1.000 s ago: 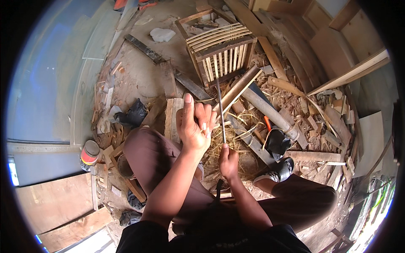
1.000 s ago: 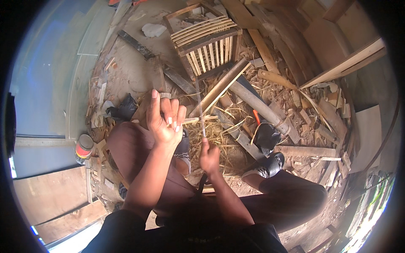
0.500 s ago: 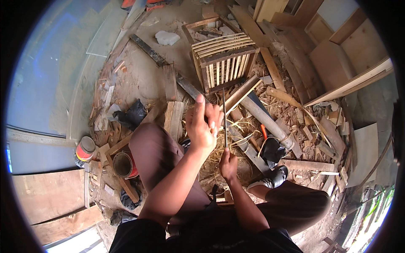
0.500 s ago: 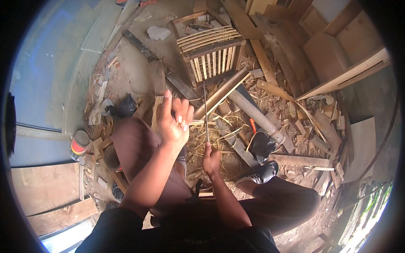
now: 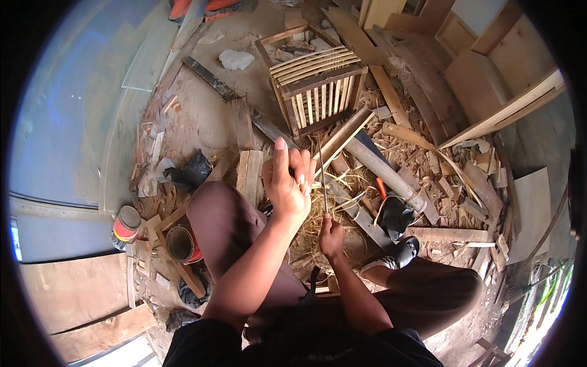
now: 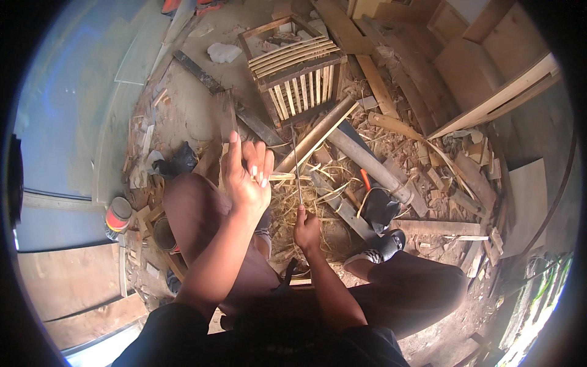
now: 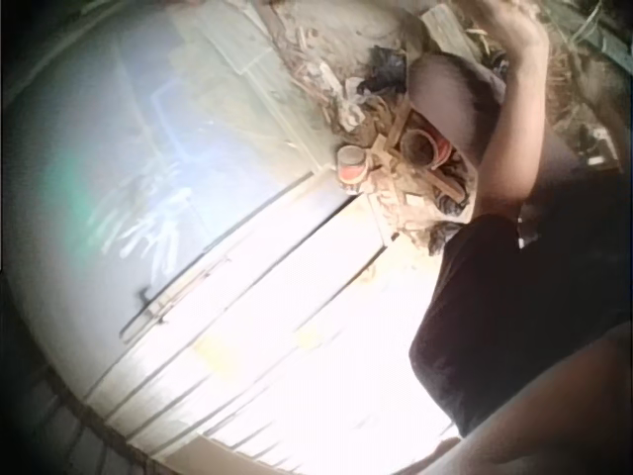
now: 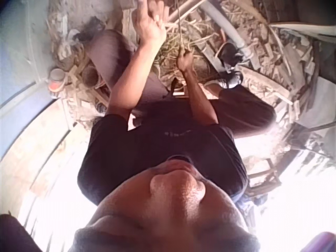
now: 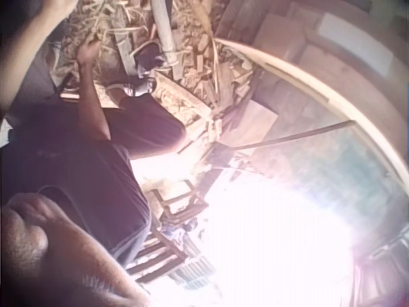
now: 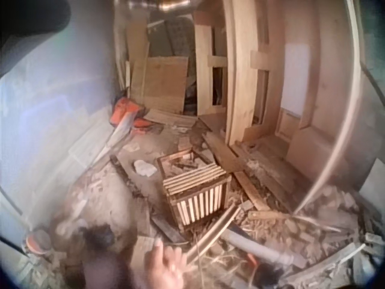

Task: The person sits on the floor and uses a knife to shave thin strips from a piece of bamboo. They hold the bamboo with one hand and carefully shave the surface with the other, producing thin shavings that accumulate on the floor.

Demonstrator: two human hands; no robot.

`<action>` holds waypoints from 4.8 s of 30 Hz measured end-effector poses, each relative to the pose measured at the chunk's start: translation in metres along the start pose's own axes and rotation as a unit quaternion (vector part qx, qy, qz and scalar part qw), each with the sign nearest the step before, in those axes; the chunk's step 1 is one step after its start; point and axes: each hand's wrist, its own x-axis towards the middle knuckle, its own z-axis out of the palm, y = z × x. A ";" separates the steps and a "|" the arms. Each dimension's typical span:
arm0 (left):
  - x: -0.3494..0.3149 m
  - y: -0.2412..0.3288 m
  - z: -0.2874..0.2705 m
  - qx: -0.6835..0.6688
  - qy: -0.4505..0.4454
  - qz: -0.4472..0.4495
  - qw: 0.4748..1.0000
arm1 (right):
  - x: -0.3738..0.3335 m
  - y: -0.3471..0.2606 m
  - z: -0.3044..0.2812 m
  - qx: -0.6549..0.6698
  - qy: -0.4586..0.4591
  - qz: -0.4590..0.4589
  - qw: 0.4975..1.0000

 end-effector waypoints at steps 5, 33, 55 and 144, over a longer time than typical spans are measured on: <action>0.000 -0.003 0.007 0.021 0.011 0.002 1.000 | -0.022 -0.068 -0.017 0.122 -0.068 0.070 0.988; 0.001 -0.007 -0.011 -0.037 0.010 -0.003 0.999 | 0.021 0.017 0.007 -0.036 0.003 0.044 0.998; 0.001 0.005 -0.018 -0.018 -0.054 -0.044 0.997 | 0.010 0.042 0.013 -0.081 -0.023 0.083 0.993; 0.019 0.002 -0.025 -0.002 -0.170 -0.089 0.981 | -0.022 0.016 0.032 0.094 0.011 0.102 0.990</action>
